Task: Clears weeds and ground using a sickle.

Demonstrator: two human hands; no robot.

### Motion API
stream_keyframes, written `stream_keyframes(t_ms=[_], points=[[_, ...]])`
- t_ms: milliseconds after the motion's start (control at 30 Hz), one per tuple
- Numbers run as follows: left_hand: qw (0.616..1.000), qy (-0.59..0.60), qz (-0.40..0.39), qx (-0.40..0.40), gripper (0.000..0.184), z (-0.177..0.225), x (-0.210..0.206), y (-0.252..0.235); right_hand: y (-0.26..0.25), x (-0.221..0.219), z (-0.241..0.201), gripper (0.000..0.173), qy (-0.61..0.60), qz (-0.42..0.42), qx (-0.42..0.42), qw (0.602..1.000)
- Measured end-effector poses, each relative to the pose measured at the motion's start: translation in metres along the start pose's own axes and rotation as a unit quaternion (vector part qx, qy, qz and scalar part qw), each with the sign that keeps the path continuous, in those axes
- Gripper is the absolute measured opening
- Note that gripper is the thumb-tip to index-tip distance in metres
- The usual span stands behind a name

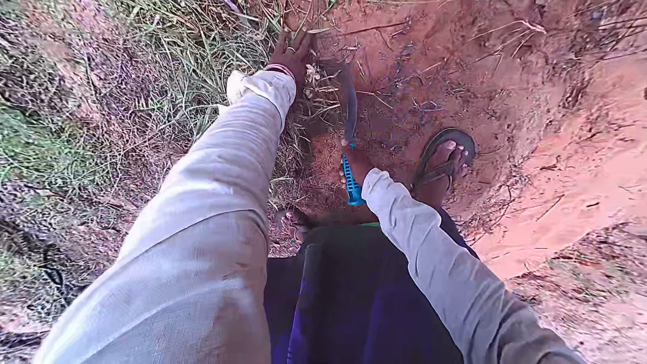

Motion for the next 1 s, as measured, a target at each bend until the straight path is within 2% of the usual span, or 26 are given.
stream_keyframes(t_ms=[133,200,267,333,367,467,533,600,667,733,867,933,1000], points=[[0.995,0.026,-0.061,0.072,0.067,-0.007,0.003,-0.009,0.012,0.012,-0.007,0.058,0.052,0.013,0.008,0.999],[0.992,0.047,-0.048,0.103,0.064,-0.007,0.011,-0.009,0.002,0.010,-0.017,0.060,0.065,0.034,0.048,0.996],[0.986,0.083,-0.026,0.141,0.069,-0.004,0.005,-0.003,-0.016,0.005,-0.019,0.058,0.060,0.034,0.069,0.995],[0.980,0.121,0.005,0.158,0.073,-0.009,0.000,-0.004,-0.026,0.000,-0.023,0.056,0.037,0.006,0.046,0.998],[0.977,0.140,0.023,0.158,0.068,-0.010,-0.003,-0.005,-0.025,0.001,-0.020,0.054,0.025,-0.007,0.024,0.999],[0.975,0.157,0.033,0.151,0.063,-0.015,-0.001,0.002,-0.002,0.006,0.000,0.054,0.023,-0.030,-0.023,0.999],[0.974,0.162,0.033,0.156,0.063,-0.019,0.004,0.012,0.025,0.024,0.014,0.052,0.076,-0.032,-0.037,0.996],[0.963,0.186,0.043,0.192,0.068,-0.028,0.004,0.026,0.054,0.047,0.025,0.046,0.106,-0.019,-0.032,0.994],[0.943,0.207,0.044,0.259,0.066,-0.037,0.003,0.044,0.071,0.063,0.028,0.040,0.083,0.009,0.000,0.996],[0.923,0.236,0.047,0.299,0.067,-0.036,0.001,0.058,0.061,0.067,0.014,0.043,0.034,0.033,0.028,0.998],[0.934,0.213,0.044,0.282,0.073,-0.031,0.001,0.059,-0.011,0.025,-0.036,0.059,0.071,0.034,0.104,0.991],[0.939,0.212,0.051,0.267,0.074,-0.034,-0.004,0.058,-0.025,0.003,-0.033,0.063,0.092,0.043,0.104,0.989],[0.939,0.214,0.053,0.264,0.078,-0.035,-0.002,0.061,-0.012,0.002,-0.014,0.060,0.094,0.032,0.069,0.993]])
Point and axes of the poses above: each hand's wrist, its own y-axis away from the middle knuckle, its own x-axis out of the back of the hand, z = x × y, the point moved 2 cm from there along -y, towards the middle knuckle, and after that the axes turned 15 degrees about z, right-handed, at the moved point
